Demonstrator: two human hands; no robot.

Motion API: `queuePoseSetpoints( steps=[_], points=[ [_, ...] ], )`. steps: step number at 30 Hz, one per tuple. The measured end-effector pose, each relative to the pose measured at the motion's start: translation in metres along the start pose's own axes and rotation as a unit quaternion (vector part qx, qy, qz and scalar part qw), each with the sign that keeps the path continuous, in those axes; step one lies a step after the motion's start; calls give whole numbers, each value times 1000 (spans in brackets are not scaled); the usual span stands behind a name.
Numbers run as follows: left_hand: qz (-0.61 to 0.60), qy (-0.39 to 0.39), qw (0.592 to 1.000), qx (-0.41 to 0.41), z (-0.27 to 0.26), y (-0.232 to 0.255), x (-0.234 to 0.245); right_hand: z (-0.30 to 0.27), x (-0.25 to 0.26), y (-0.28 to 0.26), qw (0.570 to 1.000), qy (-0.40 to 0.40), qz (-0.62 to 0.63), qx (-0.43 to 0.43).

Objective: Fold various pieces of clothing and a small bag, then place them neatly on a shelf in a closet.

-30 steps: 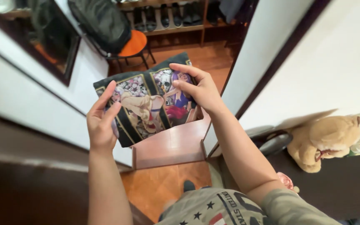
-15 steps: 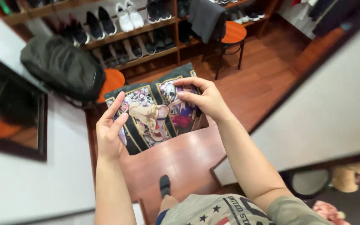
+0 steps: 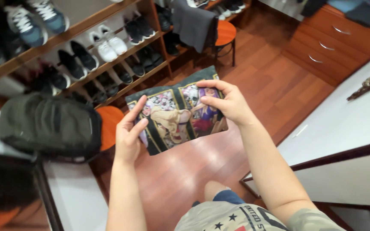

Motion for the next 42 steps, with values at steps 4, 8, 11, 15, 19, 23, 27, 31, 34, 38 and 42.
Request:
queuePoseSetpoints(
  steps=[4, 8, 11, 15, 19, 23, 27, 31, 34, 38, 42],
  points=[
    [-19, -56, 998, 15, 64, -26, -6, 31, 34, 6, 999, 51, 14, -4],
    [-49, -100, 994, 10, 132, -47, -22, 70, 75, 8, 996, 81, 25, 9],
    [-78, -118, 990, 13, 193, -69, -34, 108, 111, 7, 994, 99, 33, 22],
    [-68, -130, 989, 18, 291, -94, -72, 167, 173, -8, 991, 127, 25, 42],
    [-60, -161, 985, 9, 389, -122, -117, 221, 246, -26, 983, 164, -13, 75],
    [-58, -196, 979, -7, 463, -141, -166, 258, 315, -38, 969, 217, -13, 120],
    [-65, -232, 970, 14, 525, -166, -208, 286, 389, -29, 956, 275, 41, 89],
    [-38, -252, 966, 42, 581, -183, -256, 305, 459, -2, 950, 305, 66, -26],
    [-19, -263, 963, 53, 631, -206, -289, 327, 503, 12, 941, 313, 103, -77],
    [-20, -280, 957, 75, 710, -240, -327, 378, 563, 25, 937, 301, 156, -89],
    [-11, -289, 954, 77, 812, -271, -358, 448, 650, 43, 922, 315, 201, -107]
  ],
)
Point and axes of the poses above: each hand's wrist, its own z-axis towards the middle knuckle, its own x-axis out of the back of the hand, y = z × x, the point moved 9 cm from there along z, towards the middle knuckle, and after that the axes turned 12 degrees about z, right-handed, at the moved point
